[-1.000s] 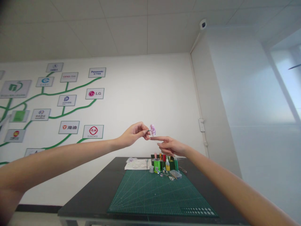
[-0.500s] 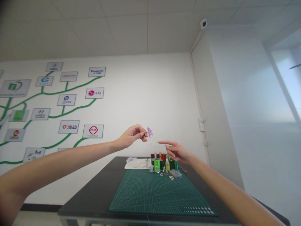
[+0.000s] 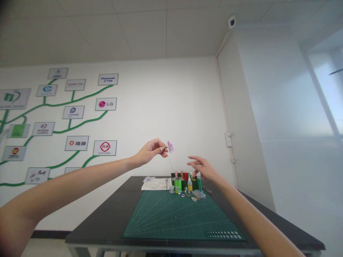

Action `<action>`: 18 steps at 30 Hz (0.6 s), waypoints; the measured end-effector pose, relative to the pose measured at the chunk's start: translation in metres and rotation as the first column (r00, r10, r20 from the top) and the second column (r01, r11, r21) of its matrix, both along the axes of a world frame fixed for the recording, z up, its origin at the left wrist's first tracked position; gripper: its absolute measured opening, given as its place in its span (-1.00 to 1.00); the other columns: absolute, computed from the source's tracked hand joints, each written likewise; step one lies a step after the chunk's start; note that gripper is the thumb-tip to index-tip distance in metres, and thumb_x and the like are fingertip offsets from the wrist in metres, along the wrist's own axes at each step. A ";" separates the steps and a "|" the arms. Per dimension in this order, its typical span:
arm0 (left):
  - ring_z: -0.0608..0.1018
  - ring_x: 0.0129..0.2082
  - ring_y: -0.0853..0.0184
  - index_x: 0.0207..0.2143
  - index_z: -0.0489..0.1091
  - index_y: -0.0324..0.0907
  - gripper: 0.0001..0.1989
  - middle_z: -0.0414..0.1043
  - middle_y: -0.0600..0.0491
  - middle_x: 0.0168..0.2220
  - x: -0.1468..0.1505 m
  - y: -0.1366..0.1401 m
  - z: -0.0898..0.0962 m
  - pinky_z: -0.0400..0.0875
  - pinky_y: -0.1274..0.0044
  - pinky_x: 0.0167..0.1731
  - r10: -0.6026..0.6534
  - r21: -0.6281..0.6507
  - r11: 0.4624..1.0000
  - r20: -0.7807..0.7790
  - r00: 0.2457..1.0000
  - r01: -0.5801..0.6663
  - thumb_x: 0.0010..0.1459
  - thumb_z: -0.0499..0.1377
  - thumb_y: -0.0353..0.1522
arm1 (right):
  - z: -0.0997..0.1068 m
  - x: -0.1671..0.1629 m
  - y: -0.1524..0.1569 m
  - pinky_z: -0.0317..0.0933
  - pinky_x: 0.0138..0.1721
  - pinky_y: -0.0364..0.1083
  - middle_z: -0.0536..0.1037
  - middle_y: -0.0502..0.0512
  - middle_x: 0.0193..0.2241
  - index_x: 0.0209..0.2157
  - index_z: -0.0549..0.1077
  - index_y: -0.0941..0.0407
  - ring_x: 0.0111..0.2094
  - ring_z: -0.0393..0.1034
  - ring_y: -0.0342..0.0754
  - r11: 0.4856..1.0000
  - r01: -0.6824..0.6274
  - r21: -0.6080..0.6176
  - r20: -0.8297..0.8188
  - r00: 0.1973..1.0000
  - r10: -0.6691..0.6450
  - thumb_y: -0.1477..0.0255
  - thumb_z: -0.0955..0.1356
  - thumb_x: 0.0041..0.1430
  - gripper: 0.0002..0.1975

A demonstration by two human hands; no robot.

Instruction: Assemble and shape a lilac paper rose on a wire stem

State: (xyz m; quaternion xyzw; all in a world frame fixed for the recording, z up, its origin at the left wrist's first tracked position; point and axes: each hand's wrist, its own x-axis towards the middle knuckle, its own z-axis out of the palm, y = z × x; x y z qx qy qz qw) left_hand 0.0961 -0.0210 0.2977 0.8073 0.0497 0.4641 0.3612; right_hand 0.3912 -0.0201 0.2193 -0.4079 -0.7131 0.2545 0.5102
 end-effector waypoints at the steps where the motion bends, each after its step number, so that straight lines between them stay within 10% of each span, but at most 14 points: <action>1: 0.66 -0.38 0.41 -0.34 0.36 -0.27 -0.58 0.60 0.01 -0.32 0.002 0.001 -0.002 0.57 0.48 -0.24 -0.008 -0.003 1.000 0.000 1.000 0.008 0.17 0.47 -0.17 | 0.000 -0.011 -0.010 0.11 -0.76 -0.27 0.53 0.45 0.24 0.31 0.41 0.09 -0.46 0.63 -0.07 0.996 -0.069 0.053 -0.007 0.998 0.070 0.21 0.45 0.26 -0.37; 7: 0.65 -0.36 0.42 -0.32 0.37 -0.26 -0.60 0.59 0.03 -0.33 0.011 -0.005 -0.012 0.55 0.50 -0.22 -0.030 -0.002 1.000 -0.011 0.999 0.030 0.21 0.44 -0.16 | -0.010 -0.083 -0.049 0.15 -0.74 -0.28 0.33 0.46 0.39 0.43 0.26 -0.05 -0.31 0.69 0.00 0.890 -0.452 0.055 -0.075 0.887 0.455 0.10 0.46 0.31 -0.25; 10: 0.65 -0.35 0.42 -0.31 0.37 -0.26 -0.60 0.58 0.02 -0.30 0.010 -0.009 -0.017 0.56 0.49 -0.21 -0.042 -0.007 0.999 0.004 0.999 0.042 0.22 0.43 -0.15 | -0.019 -0.100 -0.045 0.16 -0.72 -0.26 0.67 0.30 -0.07 0.36 0.36 0.06 -0.41 0.63 -0.04 0.882 -0.460 0.103 -0.207 0.858 0.471 0.08 0.49 0.27 -0.27; 13: 0.64 -0.35 0.41 -0.31 0.37 -0.26 -0.56 0.57 0.02 -0.27 0.007 -0.011 -0.024 0.58 0.47 -0.21 -0.057 -0.016 0.998 0.035 0.998 0.057 0.18 0.45 -0.11 | -0.028 -0.105 -0.037 0.05 -0.74 -0.25 0.45 -0.10 -0.64 0.20 0.49 0.17 -0.69 0.31 -0.18 0.908 -0.395 0.138 -0.315 0.852 0.418 0.04 0.50 0.23 -0.34; 18: 0.63 -0.37 0.40 -0.30 0.36 -0.24 -0.55 0.57 0.00 -0.29 0.000 -0.013 -0.040 0.55 0.49 -0.28 -0.028 0.001 1.000 0.043 0.999 0.028 0.20 0.42 -0.07 | -0.038 -0.103 -0.037 0.02 -0.70 -0.20 0.27 -0.18 -0.77 0.08 0.59 0.17 -0.77 0.11 -0.21 0.938 -0.294 0.185 -0.274 0.901 0.337 -0.02 0.45 0.26 -0.41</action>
